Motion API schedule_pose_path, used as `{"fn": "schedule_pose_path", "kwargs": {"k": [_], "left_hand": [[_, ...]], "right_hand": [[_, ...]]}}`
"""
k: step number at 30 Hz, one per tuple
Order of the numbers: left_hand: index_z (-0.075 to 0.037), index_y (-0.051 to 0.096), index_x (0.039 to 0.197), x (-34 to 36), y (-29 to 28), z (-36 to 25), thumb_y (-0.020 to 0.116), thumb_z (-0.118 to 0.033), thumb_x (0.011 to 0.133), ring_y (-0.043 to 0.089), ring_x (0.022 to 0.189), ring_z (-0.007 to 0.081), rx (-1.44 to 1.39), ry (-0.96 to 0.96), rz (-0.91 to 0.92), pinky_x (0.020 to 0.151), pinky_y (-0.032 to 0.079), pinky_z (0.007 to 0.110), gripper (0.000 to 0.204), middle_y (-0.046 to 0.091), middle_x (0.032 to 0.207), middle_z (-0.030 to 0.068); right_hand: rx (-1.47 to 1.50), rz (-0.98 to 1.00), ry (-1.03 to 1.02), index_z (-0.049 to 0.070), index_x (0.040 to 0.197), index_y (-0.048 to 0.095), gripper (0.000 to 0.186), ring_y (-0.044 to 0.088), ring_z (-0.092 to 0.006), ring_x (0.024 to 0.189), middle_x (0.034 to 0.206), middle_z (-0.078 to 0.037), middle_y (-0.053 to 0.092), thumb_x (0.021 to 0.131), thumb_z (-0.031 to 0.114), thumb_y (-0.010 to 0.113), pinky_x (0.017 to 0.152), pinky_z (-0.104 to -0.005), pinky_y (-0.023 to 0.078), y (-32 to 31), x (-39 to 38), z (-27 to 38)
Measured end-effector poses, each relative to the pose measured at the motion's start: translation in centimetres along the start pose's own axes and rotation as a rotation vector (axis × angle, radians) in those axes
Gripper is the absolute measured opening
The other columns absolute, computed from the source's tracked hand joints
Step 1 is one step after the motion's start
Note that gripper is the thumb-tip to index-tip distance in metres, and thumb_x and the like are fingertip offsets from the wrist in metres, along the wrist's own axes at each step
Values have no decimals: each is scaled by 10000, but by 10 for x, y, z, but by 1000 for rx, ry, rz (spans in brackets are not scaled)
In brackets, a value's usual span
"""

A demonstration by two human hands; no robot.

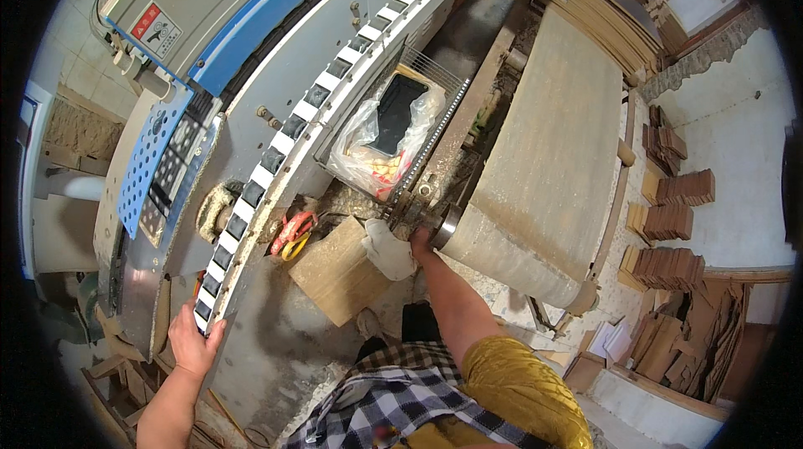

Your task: The person operates a large industrial sanding machine in a workshop. They repeatedly feed dark rectangular panels into the machine, guide them through the sanding belt, and stack the finished pieces on a nearby table.

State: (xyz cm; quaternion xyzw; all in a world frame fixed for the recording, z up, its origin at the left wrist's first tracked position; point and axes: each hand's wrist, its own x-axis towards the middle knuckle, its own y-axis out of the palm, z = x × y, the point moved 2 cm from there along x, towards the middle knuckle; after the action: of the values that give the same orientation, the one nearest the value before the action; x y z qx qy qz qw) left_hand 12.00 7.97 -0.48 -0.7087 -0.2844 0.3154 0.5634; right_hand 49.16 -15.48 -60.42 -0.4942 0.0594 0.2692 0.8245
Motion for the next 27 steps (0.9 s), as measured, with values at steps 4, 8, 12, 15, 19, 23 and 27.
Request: {"fn": "schedule_pose_path", "kwargs": {"k": [4,8,12,15,19,23,27], "left_hand": [[15,459,1011,-15,5,3,643,-318,686,512,755,399,3,-36,-20,673,408,429,501,538,815,219],[19,457,1018,-8,2,1,642,-319,688,511,762,399,6,-9,-14,675,407,430,508,536,823,221],[27,450,1030,-8,3,2,632,-325,700,508,766,407,18,-23,5,677,405,434,515,534,820,232],[39,436,1052,-16,6,5,615,-339,723,503,771,422,-10,-54,24,680,401,436,533,530,821,255],[22,455,1022,-1,-3,-3,638,-317,696,510,753,408,-4,-5,1,667,408,433,504,536,805,228],[16,464,1008,-9,4,1,647,-312,689,514,745,404,-6,-27,-24,663,412,431,492,542,799,218],[18,459,1016,-11,4,2,646,-313,694,514,750,406,-15,-42,-6,663,412,430,498,542,807,223]], "right_hand": [[-16,13,-24,13,842,613,166,569,-337,758,823,-206,589,713,82,533,676,-414,432,-12,-15,24],[45,-35,-51,3,873,605,184,565,-339,788,842,-206,588,731,86,522,697,-417,428,-18,-17,22],[34,-51,49,-1,902,600,215,564,-343,807,856,-207,588,735,114,529,706,-418,430,-19,-21,26],[-9,-14,-103,-7,891,601,219,566,-345,802,836,-204,590,731,124,530,707,-416,431,-46,-32,53],[-85,-170,-100,-15,837,607,189,570,-337,762,798,-198,592,722,115,532,690,-413,430,-13,-20,20],[58,97,-70,-14,801,606,153,571,-321,728,788,-200,589,715,94,541,660,-408,431,-42,-28,41],[-44,59,36,-8,822,606,154,570,-300,756,808,-202,587,719,91,549,654,-396,434,-83,-55,94]]}}
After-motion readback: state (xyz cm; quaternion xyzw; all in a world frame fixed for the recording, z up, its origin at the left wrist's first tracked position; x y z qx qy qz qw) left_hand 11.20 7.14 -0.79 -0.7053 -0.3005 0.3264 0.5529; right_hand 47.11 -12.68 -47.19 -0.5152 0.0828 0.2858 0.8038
